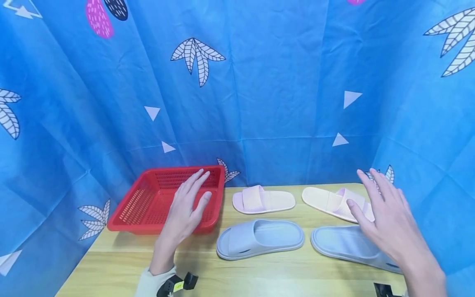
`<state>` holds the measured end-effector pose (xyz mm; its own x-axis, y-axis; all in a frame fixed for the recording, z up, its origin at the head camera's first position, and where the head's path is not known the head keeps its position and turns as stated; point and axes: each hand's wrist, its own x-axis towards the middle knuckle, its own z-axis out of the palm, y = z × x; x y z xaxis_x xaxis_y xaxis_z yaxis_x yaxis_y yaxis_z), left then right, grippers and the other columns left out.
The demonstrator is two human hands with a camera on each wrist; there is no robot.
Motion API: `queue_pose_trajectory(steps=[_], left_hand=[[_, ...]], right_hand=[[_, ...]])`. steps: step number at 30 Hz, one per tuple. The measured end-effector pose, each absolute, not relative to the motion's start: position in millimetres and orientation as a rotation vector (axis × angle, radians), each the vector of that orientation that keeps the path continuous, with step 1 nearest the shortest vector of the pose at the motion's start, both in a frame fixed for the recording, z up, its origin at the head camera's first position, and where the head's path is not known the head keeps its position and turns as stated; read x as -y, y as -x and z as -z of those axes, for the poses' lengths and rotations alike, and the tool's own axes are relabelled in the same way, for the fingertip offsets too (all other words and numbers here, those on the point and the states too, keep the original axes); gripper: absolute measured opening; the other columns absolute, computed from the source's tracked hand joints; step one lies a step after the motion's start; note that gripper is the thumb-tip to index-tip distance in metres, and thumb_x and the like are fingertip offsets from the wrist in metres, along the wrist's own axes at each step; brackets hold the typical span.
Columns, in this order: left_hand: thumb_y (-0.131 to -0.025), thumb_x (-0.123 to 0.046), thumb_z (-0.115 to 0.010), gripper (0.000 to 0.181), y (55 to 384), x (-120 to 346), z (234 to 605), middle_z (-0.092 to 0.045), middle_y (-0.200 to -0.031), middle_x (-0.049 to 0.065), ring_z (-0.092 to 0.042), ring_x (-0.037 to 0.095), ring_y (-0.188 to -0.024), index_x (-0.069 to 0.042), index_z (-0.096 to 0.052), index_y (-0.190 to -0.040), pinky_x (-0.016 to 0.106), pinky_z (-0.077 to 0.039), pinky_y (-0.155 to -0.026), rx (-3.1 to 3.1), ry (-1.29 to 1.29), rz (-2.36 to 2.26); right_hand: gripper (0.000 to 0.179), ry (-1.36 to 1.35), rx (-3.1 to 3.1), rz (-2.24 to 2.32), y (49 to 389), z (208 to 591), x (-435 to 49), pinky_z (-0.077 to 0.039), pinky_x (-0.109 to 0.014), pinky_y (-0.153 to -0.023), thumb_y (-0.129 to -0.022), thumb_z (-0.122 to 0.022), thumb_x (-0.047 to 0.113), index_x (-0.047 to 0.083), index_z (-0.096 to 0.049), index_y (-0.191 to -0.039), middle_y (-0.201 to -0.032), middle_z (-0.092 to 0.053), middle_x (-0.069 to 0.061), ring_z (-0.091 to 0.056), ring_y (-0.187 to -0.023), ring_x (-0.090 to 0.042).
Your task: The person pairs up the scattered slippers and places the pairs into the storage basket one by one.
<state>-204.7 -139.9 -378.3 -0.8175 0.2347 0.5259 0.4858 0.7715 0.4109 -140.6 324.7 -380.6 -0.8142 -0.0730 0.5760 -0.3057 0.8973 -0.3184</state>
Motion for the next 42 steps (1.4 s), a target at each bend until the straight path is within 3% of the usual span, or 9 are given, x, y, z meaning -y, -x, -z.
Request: queue_pose_trajectory(steps=[12, 32, 42], left_hand=[[-0.101, -0.041, -0.059, 0.061, 198.6, 112.3, 387.0, -0.039, -0.161, 0.0, -0.036, 0.02, -0.146, -0.032, -0.04, -0.158, 0.064, -0.03, -0.114, 2.461, 0.62, 0.905], [-0.1, -0.049, -0.058, 0.061, 195.3, 81.1, 409.3, -0.042, -0.16, 0.002, -0.041, 0.021, -0.143, -0.028, -0.045, -0.156, 0.06, -0.034, -0.113, 2.517, 0.76, 0.877], [-0.099, -0.05, -0.059, 0.063, 197.9, 73.6, 422.3, -0.04, -0.161, 0.002, -0.038, 0.025, -0.147, -0.031, -0.043, -0.157, 0.06, -0.032, -0.115, 2.603, 0.795, 0.911]], right_hand=[[0.075, -0.23, 2.466, -0.633, 131.7, 382.4, -334.2, -0.009, -0.075, -0.114, -0.097, -0.069, 0.019, 0.012, -0.032, -0.162, -0.162, -0.027, -0.029, -0.023, -0.144, -0.058], [0.08, -0.209, 2.554, -0.74, 135.0, 387.4, -342.6, -0.006, -0.079, -0.111, -0.099, -0.068, 0.02, 0.022, -0.023, -0.165, -0.166, -0.021, -0.023, -0.018, -0.148, -0.054], [0.088, -0.213, 2.63, -0.762, 135.5, 394.6, -356.5, -0.012, -0.084, -0.103, -0.096, -0.072, 0.021, 0.026, -0.019, -0.166, -0.164, -0.024, -0.026, -0.02, -0.146, -0.057]])
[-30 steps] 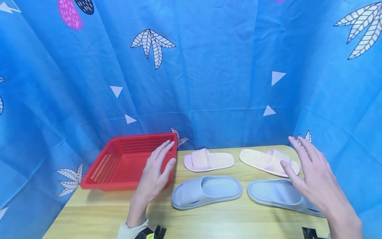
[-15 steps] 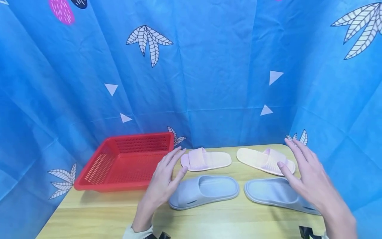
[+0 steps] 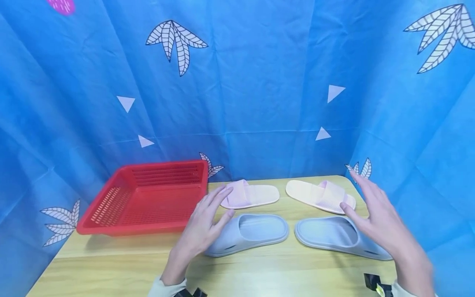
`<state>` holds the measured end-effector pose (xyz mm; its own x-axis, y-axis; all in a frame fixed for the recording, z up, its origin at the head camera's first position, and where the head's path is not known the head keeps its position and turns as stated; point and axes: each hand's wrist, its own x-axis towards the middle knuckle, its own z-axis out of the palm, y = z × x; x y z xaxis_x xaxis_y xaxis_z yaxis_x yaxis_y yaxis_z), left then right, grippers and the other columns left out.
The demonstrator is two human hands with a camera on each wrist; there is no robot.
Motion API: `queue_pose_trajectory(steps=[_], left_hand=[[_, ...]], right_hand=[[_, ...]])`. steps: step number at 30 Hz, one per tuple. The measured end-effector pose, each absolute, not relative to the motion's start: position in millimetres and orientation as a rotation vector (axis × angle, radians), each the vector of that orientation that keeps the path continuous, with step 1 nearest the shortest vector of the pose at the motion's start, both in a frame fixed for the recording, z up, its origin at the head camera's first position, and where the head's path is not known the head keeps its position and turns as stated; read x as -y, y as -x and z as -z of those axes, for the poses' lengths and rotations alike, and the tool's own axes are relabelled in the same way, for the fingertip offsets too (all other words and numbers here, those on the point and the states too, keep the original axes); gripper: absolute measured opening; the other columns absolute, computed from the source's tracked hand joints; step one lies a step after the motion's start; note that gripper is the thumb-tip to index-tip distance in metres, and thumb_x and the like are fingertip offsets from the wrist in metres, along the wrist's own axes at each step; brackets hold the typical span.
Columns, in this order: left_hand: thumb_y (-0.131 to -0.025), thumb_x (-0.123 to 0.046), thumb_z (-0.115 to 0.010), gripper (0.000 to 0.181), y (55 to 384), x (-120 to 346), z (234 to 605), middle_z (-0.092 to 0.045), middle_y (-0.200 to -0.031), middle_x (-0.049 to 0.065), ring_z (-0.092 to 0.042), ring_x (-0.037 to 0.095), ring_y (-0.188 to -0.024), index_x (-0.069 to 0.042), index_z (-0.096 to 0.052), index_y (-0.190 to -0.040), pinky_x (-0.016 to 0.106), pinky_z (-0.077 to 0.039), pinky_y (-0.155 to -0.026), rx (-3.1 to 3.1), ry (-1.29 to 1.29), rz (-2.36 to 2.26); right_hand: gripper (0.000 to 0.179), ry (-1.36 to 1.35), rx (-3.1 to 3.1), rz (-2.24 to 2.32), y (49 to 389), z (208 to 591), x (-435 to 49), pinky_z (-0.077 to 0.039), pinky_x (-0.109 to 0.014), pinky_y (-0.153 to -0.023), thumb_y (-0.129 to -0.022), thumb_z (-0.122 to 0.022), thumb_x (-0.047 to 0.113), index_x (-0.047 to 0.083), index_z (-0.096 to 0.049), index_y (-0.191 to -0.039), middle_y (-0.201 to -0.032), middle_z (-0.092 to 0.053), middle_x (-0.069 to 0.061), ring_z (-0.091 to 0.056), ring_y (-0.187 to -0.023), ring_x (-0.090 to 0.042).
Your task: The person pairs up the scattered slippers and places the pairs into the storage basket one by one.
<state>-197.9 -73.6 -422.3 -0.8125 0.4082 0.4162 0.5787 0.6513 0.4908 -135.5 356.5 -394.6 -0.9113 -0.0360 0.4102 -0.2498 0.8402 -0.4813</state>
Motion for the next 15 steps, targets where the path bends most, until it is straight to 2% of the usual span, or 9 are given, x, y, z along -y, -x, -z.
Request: queue_pose_trajectory(steps=[6, 15], left_hand=[[-0.099, -0.054, -0.058, 0.065, 198.6, 69.2, 429.6, -0.039, -0.162, 0.002, -0.032, 0.024, -0.15, -0.033, -0.041, -0.158, 0.062, -0.03, -0.116, 2.65, 0.821, 0.936], [-0.1, -0.056, -0.056, 0.062, 199.4, 66.0, 439.4, -0.042, -0.16, 0.005, -0.037, 0.026, -0.147, -0.03, -0.045, -0.156, 0.061, -0.032, -0.115, 2.687, 0.857, 0.921]], right_hand=[[0.088, -0.237, 2.663, -0.787, 137.8, 399.1, -361.8, -0.015, -0.086, -0.1, -0.096, -0.073, 0.023, 0.024, -0.02, -0.165, -0.163, -0.025, -0.028, -0.021, -0.144, -0.058], [0.087, -0.218, 2.722, -0.763, 136.0, 405.4, -367.7, -0.021, -0.087, -0.092, -0.094, -0.076, 0.026, 0.022, -0.025, -0.164, -0.162, -0.026, -0.029, -0.024, -0.141, -0.061]])
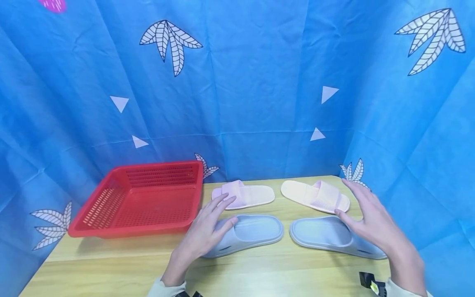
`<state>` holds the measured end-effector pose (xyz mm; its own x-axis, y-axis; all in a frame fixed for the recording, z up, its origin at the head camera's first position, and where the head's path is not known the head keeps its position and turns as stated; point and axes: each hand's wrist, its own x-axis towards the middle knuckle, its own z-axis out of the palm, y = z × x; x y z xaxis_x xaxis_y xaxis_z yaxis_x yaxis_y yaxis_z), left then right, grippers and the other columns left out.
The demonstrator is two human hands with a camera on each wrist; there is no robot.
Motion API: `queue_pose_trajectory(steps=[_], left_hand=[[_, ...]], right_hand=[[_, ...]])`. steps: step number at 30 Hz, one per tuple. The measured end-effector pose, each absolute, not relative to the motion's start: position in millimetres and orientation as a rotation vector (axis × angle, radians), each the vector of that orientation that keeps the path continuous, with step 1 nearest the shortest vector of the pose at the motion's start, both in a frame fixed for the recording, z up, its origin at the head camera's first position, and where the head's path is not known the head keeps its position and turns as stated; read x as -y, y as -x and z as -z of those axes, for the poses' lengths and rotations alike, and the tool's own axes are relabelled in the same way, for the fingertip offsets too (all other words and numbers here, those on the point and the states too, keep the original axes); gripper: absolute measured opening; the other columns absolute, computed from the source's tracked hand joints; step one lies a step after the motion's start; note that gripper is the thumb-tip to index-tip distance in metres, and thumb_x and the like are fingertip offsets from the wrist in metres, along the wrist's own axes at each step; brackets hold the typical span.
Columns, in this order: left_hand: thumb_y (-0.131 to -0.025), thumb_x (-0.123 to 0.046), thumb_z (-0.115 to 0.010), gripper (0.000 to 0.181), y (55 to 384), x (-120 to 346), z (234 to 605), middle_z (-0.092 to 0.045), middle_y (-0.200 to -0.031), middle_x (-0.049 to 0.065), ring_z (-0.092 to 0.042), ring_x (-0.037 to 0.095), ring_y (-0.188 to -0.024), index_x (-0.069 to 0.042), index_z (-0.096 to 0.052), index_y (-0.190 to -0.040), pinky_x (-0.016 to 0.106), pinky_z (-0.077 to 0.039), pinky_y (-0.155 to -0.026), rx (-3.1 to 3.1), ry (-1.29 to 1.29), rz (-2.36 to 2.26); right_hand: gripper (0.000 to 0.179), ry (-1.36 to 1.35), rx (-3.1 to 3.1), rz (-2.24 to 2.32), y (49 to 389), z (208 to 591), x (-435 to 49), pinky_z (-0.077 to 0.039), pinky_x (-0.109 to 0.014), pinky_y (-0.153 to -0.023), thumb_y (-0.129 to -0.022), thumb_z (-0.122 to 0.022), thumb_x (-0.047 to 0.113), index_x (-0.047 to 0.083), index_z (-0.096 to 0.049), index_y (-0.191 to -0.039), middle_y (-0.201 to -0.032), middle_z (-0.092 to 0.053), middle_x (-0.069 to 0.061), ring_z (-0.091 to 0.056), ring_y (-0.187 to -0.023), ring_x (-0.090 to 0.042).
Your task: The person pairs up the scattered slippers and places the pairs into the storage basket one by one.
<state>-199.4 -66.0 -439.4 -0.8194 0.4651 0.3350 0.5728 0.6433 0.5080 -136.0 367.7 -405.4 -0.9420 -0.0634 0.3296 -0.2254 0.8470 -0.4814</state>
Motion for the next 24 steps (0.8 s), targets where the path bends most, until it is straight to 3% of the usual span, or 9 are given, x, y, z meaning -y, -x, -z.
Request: queue_pose_trajectory(steps=[10, 17, 24], left_hand=[[-0.101, -0.06, -0.052, 0.062, 203.8, 67.3, 451.7, -0.045, -0.157, 0.009, -0.042, 0.03, -0.144, -0.029, -0.046, -0.154, 0.062, -0.035, -0.113, 2.73, 0.902, 0.902], [-0.101, -0.064, -0.047, 0.062, 207.1, 65.9, 459.2, -0.047, -0.155, 0.009, -0.042, 0.03, -0.144, -0.031, -0.047, -0.154, 0.063, -0.034, -0.112, 2.748, 0.939, 0.917], [-0.1, -0.062, -0.052, 0.062, 209.8, 65.4, 465.0, -0.046, -0.156, 0.009, -0.042, 0.032, -0.143, -0.034, -0.044, -0.155, 0.064, -0.034, -0.111, 2.785, 0.932, 0.929]], right_hand=[[0.083, -0.197, 2.765, -0.783, 136.4, 413.4, -371.4, -0.021, -0.087, -0.092, -0.094, -0.075, 0.031, 0.019, -0.03, -0.163, -0.162, -0.029, -0.026, -0.022, -0.144, -0.059], [0.081, -0.191, 2.791, -0.756, 137.6, 420.8, -379.1, -0.025, -0.086, -0.088, -0.094, -0.075, 0.032, 0.015, -0.033, -0.161, -0.157, -0.034, -0.032, -0.027, -0.139, -0.063], [0.08, -0.165, 2.858, -0.751, 139.6, 424.8, -383.7, -0.03, -0.083, -0.088, -0.095, -0.074, 0.035, 0.009, -0.033, -0.16, -0.155, -0.036, -0.033, -0.031, -0.135, -0.063]])
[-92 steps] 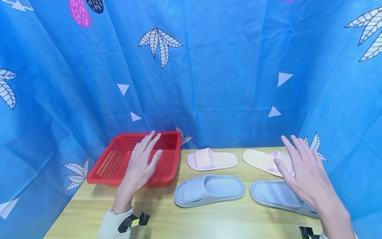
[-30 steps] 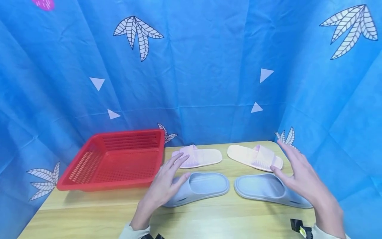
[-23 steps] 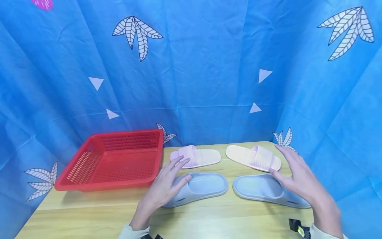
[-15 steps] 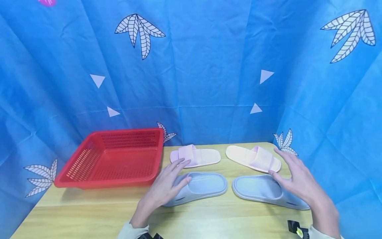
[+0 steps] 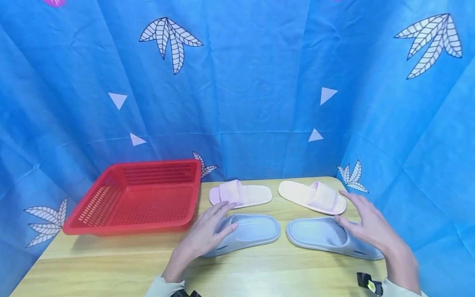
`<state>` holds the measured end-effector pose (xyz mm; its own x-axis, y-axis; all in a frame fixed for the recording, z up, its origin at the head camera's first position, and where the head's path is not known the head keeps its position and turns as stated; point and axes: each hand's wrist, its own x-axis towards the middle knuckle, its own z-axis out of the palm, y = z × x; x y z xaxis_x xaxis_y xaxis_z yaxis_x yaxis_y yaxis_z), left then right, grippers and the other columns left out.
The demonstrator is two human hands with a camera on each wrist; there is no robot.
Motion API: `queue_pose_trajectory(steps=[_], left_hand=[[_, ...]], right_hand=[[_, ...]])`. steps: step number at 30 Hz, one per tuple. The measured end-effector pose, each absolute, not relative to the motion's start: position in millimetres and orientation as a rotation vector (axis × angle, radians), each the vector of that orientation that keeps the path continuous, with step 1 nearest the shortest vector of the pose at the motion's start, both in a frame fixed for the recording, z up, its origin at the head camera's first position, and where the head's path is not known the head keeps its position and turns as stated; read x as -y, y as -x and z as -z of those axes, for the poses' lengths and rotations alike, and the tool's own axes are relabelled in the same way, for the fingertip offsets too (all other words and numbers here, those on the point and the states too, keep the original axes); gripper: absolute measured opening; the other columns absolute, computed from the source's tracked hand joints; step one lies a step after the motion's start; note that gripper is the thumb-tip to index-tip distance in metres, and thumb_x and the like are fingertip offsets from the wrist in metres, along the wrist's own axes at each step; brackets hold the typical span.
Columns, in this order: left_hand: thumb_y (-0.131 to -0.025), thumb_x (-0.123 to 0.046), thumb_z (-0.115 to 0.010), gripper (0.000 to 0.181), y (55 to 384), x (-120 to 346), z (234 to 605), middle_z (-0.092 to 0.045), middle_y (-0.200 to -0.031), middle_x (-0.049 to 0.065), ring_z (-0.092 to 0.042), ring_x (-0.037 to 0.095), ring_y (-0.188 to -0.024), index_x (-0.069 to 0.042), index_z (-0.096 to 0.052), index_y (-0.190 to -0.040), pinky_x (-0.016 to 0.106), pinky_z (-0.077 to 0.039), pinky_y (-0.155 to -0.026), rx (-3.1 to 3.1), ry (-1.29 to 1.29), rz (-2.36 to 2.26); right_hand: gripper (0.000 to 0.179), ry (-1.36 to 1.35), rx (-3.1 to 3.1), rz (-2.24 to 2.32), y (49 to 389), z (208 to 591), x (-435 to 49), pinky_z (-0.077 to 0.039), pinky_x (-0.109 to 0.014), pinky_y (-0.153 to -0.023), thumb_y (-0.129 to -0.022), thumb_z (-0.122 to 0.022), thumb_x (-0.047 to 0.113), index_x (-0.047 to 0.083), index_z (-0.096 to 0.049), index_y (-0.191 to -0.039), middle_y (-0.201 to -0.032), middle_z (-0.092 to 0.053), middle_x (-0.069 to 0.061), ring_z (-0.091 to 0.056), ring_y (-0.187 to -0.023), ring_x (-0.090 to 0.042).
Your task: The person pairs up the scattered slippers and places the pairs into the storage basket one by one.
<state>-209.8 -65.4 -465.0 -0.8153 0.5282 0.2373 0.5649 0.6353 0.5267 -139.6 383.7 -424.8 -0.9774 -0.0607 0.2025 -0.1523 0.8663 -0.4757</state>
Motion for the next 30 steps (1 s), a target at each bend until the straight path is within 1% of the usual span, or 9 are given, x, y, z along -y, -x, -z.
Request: queue_pose_trajectory(steps=[4, 7, 12, 16, 23, 30], left_hand=[[-0.099, -0.061, -0.053, 0.063, 210.8, 65.8, 468.1, -0.046, -0.156, 0.01, -0.043, 0.033, -0.142, -0.035, -0.043, -0.156, 0.064, -0.035, -0.111, 2.818, 0.921, 0.934], [-0.099, -0.062, -0.053, 0.063, 210.8, 66.1, 469.8, -0.047, -0.155, 0.01, -0.044, 0.034, -0.141, -0.036, -0.042, -0.156, 0.064, -0.034, -0.111, 2.842, 0.916, 0.924], [-0.098, -0.065, -0.052, 0.066, 211.7, 66.0, 472.7, -0.047, -0.155, 0.009, -0.045, 0.034, -0.14, -0.034, -0.043, -0.156, 0.063, -0.035, -0.111, 2.869, 0.917, 0.897], [-0.097, -0.068, -0.052, 0.069, 213.0, 65.7, 473.7, -0.046, -0.156, 0.009, -0.044, 0.033, -0.141, -0.033, -0.043, -0.156, 0.063, -0.033, -0.112, 2.898, 0.914, 0.886], [-0.095, -0.069, -0.053, 0.075, 214.5, 66.5, 474.3, -0.045, -0.157, 0.01, -0.041, 0.034, -0.143, -0.026, -0.044, -0.156, 0.063, -0.031, -0.114, 2.944, 0.906, 0.874], [-0.093, -0.068, -0.056, 0.077, 215.0, 67.7, 475.7, -0.045, -0.158, 0.008, -0.041, 0.033, -0.143, -0.027, -0.043, -0.157, 0.063, -0.031, -0.114, 2.971, 0.893, 0.882]], right_hand=[[0.078, -0.149, 2.92, -0.753, 140.2, 428.4, -385.9, -0.032, -0.081, -0.09, -0.096, -0.073, 0.035, 0.002, -0.037, -0.156, -0.152, -0.038, -0.035, -0.033, -0.133, -0.063], [0.076, -0.161, 2.944, -0.748, 141.4, 432.4, -387.6, -0.034, -0.079, -0.092, -0.095, -0.074, 0.035, -0.001, -0.04, -0.153, -0.149, -0.04, -0.036, -0.036, -0.132, -0.062], [0.076, -0.173, 2.982, -0.743, 143.6, 437.8, -390.6, -0.036, -0.077, -0.091, -0.091, -0.078, 0.032, -0.001, -0.043, -0.151, -0.146, -0.043, -0.037, -0.039, -0.13, -0.062], [0.078, -0.19, 2.995, -0.76, 144.2, 439.9, -392.6, -0.037, -0.078, -0.091, -0.088, -0.082, 0.032, 0.0, -0.046, -0.149, -0.145, -0.044, -0.038, -0.04, -0.128, -0.063], [0.082, -0.214, 3.009, -0.794, 145.0, 444.5, -393.5, -0.037, -0.077, -0.092, -0.084, -0.085, 0.033, -0.002, -0.047, -0.147, -0.145, -0.045, -0.038, -0.041, -0.127, -0.063], [0.083, -0.234, 3.019, -0.796, 144.6, 449.6, -395.4, -0.039, -0.076, -0.092, -0.082, -0.086, 0.033, -0.002, -0.048, -0.146, -0.143, -0.046, -0.04, -0.042, -0.126, -0.063]])
